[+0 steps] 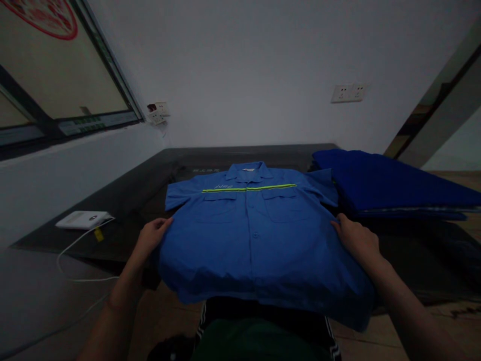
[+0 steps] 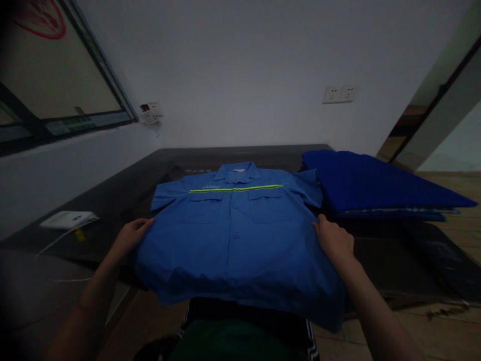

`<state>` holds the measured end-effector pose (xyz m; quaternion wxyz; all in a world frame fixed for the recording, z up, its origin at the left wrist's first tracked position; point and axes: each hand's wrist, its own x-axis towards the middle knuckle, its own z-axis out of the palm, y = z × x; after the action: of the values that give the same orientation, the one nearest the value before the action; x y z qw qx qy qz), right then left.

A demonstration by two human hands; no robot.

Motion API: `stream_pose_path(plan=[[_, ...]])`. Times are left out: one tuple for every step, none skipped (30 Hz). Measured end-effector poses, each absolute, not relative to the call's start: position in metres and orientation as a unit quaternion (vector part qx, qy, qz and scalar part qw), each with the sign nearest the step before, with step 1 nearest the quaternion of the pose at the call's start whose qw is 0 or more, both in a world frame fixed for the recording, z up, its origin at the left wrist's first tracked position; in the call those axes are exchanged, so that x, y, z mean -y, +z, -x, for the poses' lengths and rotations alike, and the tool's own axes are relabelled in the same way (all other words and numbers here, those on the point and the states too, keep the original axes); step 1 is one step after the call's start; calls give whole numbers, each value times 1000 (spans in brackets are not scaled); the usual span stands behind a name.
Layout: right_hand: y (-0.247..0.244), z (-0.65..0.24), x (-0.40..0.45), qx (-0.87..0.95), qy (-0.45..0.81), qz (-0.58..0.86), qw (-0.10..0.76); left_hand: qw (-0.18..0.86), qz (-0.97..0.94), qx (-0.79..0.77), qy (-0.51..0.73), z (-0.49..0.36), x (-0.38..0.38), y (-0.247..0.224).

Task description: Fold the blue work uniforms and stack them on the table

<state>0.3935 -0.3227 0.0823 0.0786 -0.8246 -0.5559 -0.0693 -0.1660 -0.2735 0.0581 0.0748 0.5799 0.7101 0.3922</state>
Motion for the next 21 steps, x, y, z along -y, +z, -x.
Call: stream_pose_path(plan=[[82, -393, 323, 555, -69, 825, 81, 71, -577, -713, 391, 167, 274, 58], [82, -393, 323, 556, -67, 824, 83, 61, -576, -719, 384, 167, 275, 58], [82, -393, 324, 556, -66, 824, 85, 44, -576, -727, 371, 167, 276, 58], [82, -393, 324, 557, -64, 823, 87, 22, -574, -740, 350, 165, 278, 58], [82, -393, 325, 558, -62, 823, 88, 1, -571, -755, 322, 163, 279, 58], [83, -393, 325, 558, -60, 823, 88, -21, -568, -769, 291, 160, 281, 58], [83, -393, 326, 557, -60, 824, 89, -47, -568, -778, 264, 157, 283, 58], [84, -393, 327, 559, -64, 822, 92, -78, -568, -783, 241, 153, 285, 58], [86, -392, 328, 563, -75, 817, 100, -111, -569, -783, 225, 149, 286, 59], [89, -391, 328, 571, -92, 808, 112, -143, -575, -776, 217, 145, 285, 60], [93, -388, 328, 582, -114, 795, 127, -171, -586, -762, 216, 140, 283, 62], [98, -385, 327, 597, -139, 777, 143, -187, -601, -746, 219, 135, 279, 65], [104, -380, 324, 615, -161, 755, 158, -189, -623, -726, 224, 130, 273, 68], [109, -375, 320, 635, -176, 733, 167, -179, -652, -700, 228, 123, 265, 72], [114, -369, 314, 656, -186, 711, 171, -165, -684, -672, 232, 115, 255, 76], [119, -362, 306, 678, -189, 690, 171, -150, -713, -645, 232, 107, 244, 81], [123, -356, 295, 698, -186, 671, 167, -138, -736, -622, 228, 97, 232, 86], [126, -350, 283, 716, -178, 655, 160, -128, -752, -607, 222, 87, 220, 90], [127, -345, 270, 732, -166, 643, 152, -120, -760, -602, 213, 77, 209, 93], [127, -341, 255, 744, -153, 634, 145, -114, -764, -602, 204, 68, 197, 96], [126, -338, 240, 753, -139, 628, 139, -106, -764, -604, 198, 60, 187, 97]])
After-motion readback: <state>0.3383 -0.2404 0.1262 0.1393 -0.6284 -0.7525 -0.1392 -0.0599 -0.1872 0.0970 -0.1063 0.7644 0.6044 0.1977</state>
